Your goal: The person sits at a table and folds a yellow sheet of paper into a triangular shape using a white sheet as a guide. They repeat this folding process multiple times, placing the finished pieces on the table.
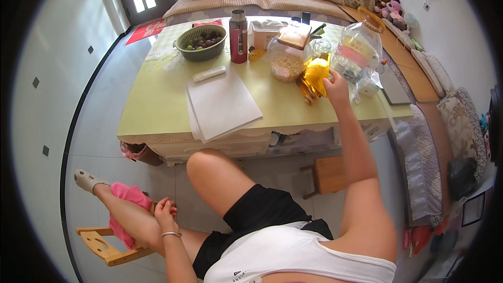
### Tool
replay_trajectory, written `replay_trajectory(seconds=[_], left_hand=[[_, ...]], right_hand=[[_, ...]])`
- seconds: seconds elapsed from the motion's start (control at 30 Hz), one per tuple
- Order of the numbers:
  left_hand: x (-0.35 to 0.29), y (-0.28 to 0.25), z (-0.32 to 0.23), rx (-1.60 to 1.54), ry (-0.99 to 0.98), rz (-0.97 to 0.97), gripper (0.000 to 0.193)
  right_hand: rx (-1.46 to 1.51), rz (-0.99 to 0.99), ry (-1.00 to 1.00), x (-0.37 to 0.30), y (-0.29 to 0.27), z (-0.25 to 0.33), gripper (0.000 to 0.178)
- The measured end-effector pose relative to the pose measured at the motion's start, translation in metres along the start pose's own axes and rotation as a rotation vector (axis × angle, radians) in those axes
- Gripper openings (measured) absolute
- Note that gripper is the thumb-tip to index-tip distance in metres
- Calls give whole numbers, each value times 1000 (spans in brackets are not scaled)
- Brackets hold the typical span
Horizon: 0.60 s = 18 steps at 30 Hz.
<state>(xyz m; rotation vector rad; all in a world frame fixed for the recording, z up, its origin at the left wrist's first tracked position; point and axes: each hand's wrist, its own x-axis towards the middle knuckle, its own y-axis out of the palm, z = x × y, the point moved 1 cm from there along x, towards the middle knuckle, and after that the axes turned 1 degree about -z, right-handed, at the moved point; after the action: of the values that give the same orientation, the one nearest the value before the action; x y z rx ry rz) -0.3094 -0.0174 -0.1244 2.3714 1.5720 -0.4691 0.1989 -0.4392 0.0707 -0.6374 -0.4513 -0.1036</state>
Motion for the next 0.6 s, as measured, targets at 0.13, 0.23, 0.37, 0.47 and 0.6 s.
replay_trajectory(seconds=[0.13, 0.23, 0.37, 0.47, 0.6], left_hand=[[19, -28, 50, 89, -58, -89, 15], [26, -27, 63, 117, -98, -99, 15], [25, -24, 61, 141, -91, -81, 15], [22, -24, 61, 161, -105, -65, 15], [25, -28, 66, 162, -84, -37, 14]], right_hand=[[-226, -33, -59, 36, 20, -3, 51], [-401, -174, -361, 53, 35, -29, 49], [-698, 99, -101, 49, 37, -9, 32], [-906, 236, -74, 47, 35, 3, 25], [-898, 135, -168, 41, 30, 5, 22]])
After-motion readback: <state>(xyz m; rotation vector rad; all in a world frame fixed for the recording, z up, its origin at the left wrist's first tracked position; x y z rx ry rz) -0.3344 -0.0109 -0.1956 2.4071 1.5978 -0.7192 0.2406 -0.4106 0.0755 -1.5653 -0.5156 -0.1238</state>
